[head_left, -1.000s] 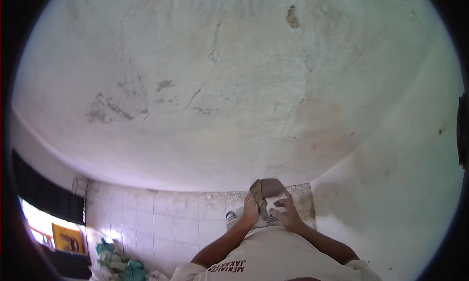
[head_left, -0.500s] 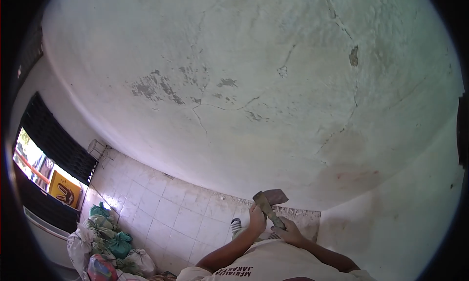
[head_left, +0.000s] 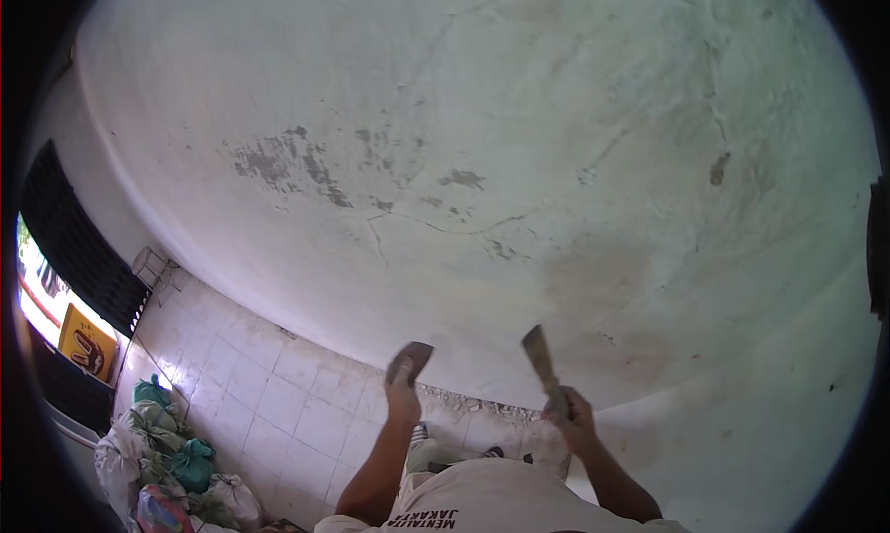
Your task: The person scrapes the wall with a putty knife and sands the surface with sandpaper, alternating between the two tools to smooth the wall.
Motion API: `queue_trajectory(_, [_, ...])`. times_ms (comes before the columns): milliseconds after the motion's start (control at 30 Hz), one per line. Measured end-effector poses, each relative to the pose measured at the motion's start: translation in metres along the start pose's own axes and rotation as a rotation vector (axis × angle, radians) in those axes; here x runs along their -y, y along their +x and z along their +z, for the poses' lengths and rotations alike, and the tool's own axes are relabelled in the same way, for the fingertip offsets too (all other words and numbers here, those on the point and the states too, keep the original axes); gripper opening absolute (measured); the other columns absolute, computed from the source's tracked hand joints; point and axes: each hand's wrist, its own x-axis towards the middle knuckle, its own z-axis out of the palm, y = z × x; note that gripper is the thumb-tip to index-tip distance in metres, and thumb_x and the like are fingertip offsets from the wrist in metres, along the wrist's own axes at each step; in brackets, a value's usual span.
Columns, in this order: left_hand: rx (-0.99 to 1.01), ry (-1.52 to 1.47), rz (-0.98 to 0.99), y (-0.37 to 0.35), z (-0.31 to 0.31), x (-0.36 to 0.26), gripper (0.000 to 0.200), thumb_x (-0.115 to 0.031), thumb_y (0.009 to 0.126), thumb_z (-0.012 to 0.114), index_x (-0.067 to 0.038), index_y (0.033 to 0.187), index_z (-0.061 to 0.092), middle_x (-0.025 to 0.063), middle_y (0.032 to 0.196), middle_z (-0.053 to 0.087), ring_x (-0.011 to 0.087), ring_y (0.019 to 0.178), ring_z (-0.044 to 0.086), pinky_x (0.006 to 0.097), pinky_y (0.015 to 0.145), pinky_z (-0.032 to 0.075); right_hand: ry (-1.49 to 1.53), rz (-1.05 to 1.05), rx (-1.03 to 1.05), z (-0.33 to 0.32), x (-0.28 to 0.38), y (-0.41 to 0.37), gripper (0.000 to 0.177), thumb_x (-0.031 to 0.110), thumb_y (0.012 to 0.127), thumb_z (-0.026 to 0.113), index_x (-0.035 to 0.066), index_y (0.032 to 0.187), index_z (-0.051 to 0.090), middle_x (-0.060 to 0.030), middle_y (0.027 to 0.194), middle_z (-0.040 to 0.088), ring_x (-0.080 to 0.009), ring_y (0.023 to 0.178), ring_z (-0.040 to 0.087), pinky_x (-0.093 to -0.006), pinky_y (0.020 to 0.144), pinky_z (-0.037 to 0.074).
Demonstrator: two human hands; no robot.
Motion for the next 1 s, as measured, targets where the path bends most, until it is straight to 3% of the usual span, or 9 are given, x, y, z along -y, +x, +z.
queue_trajectory(167, [-0.285, 0.062, 0.373, 0.071, -0.022, -0.083, 0.039, -0.018, 0.096, 0.055, 0.003, 0.128, 0.05, 0.0145, 0.125, 0.057, 0.0216, 0.114, 0.055, 0.0331, 0.1, 0.042, -0.031, -0.315, -0.218, 0.006, 0.072, 0.034, 0.026, 0.006, 0.085, 0.064, -0.001, 0.108, 0.055, 0.0, 0.085, 0.057, -0.0056, 0.076, 0.051, -0.0224, 0.067, 0.043])
queue_trajectory(300, [-0.422, 0.179, 0.679, 0.143, -0.047, -0.131, 0.043, -0.019, 0.098, 0.051, 0.003, 0.134, 0.044, 0.0161, 0.127, 0.053, 0.025, 0.119, 0.051, 0.0356, 0.103, 0.037, -0.196, -0.532, -0.36, 0.028, 0.109, 0.056, 0.033, 0.021, 0.088, 0.064, -0.002, 0.109, 0.051, -0.0063, 0.08, 0.056, -0.0144, 0.075, 0.055, -0.0314, 0.073, 0.048])
queue_trajectory(367, [-0.452, 0.459, 0.91, 0.176, -0.043, -0.165, 0.043, -0.018, 0.1, 0.046, 0.006, 0.136, 0.04, 0.0196, 0.129, 0.051, 0.0294, 0.122, 0.049, 0.0368, 0.104, 0.036, -0.219, -0.64, -0.371, 0.04, 0.119, 0.069, 0.04, 0.026, 0.089, 0.065, -0.003, 0.113, 0.049, -0.0074, 0.082, 0.054, -0.0169, 0.076, 0.054, -0.0336, 0.072, 0.047])
queue_trajectory(467, [-0.544, 0.441, 0.948, 0.213, -0.027, -0.208, 0.042, -0.015, 0.101, 0.041, 0.008, 0.137, 0.039, 0.0213, 0.133, 0.048, 0.0324, 0.124, 0.047, 0.038, 0.105, 0.034, -0.239, -0.826, -0.371, 0.056, 0.13, 0.088, 0.046, 0.029, 0.089, 0.066, -0.002, 0.118, 0.048, -0.007, 0.083, 0.051, -0.0183, 0.074, 0.051, -0.0345, 0.07, 0.045])
queue_trajectory(567, [-0.289, 0.432, 0.942, 0.217, 0.007, -0.225, 0.051, -0.012, 0.1, 0.043, 0.006, 0.145, 0.028, 0.0238, 0.149, 0.034, 0.0308, 0.139, 0.033, 0.0345, 0.114, 0.024, -0.299, -0.952, -0.46, 0.072, 0.135, 0.104, 0.047, 0.031, 0.089, 0.066, 0.0, 0.119, 0.048, -0.0063, 0.083, 0.05, -0.0175, 0.073, 0.049, -0.0344, 0.068, 0.045])
queue_trajectory(800, [-0.06, 0.881, 1.025, 0.189, 0.017, -0.121, 0.074, 0.004, 0.085, 0.047, 0.008, 0.148, 0.009, 0.0252, 0.156, 0.012, 0.0398, 0.146, 0.003, 0.064, 0.11, -0.005, -0.2, -0.876, -0.532, 0.102, 0.134, 0.138, 0.051, 0.041, 0.087, 0.067, 0.0, 0.113, 0.049, -0.0058, 0.071, 0.048, -0.0156, 0.065, 0.05, -0.0309, 0.058, 0.045])
queue_trajectory(900, [-0.172, 0.82, 0.923, 0.223, 0.0, -0.169, 0.07, 0.001, 0.089, 0.045, 0.007, 0.149, 0.01, 0.0238, 0.157, 0.012, 0.0377, 0.147, 0.004, 0.0616, 0.112, -0.004, -0.242, -0.912, -0.449, 0.093, 0.131, 0.146, 0.046, 0.038, 0.089, 0.063, 0.0, 0.11, 0.049, -0.0059, 0.069, 0.048, -0.0154, 0.06, 0.047, -0.0296, 0.053, 0.043])
queue_trajectory(967, [-0.281, 0.728, 0.88, 0.253, -0.011, -0.223, 0.059, -0.021, 0.102, 0.036, 0.002, 0.15, 0.013, 0.0189, 0.159, 0.009, 0.0295, 0.148, 0.006, 0.047, 0.115, -0.012, -0.186, -0.883, -0.446, 0.091, 0.128, 0.152, 0.046, 0.043, 0.09, 0.06, 0.0, 0.105, 0.049, -0.0054, 0.064, 0.046, -0.015, 0.054, 0.045, -0.0291, 0.051, 0.042])
queue_trajectory(1000, [-0.359, 0.766, 0.883, 0.267, -0.021, -0.249, 0.058, -0.023, 0.102, 0.037, 0.002, 0.15, 0.015, 0.0209, 0.152, 0.024, 0.0294, 0.142, 0.022, 0.0447, 0.115, 0.001, -0.153, -0.865, -0.444, 0.091, 0.127, 0.154, 0.047, 0.045, 0.09, 0.059, 0.001, 0.103, 0.049, -0.0051, 0.062, 0.046, -0.0148, 0.051, 0.044, -0.0288, 0.049, 0.042])
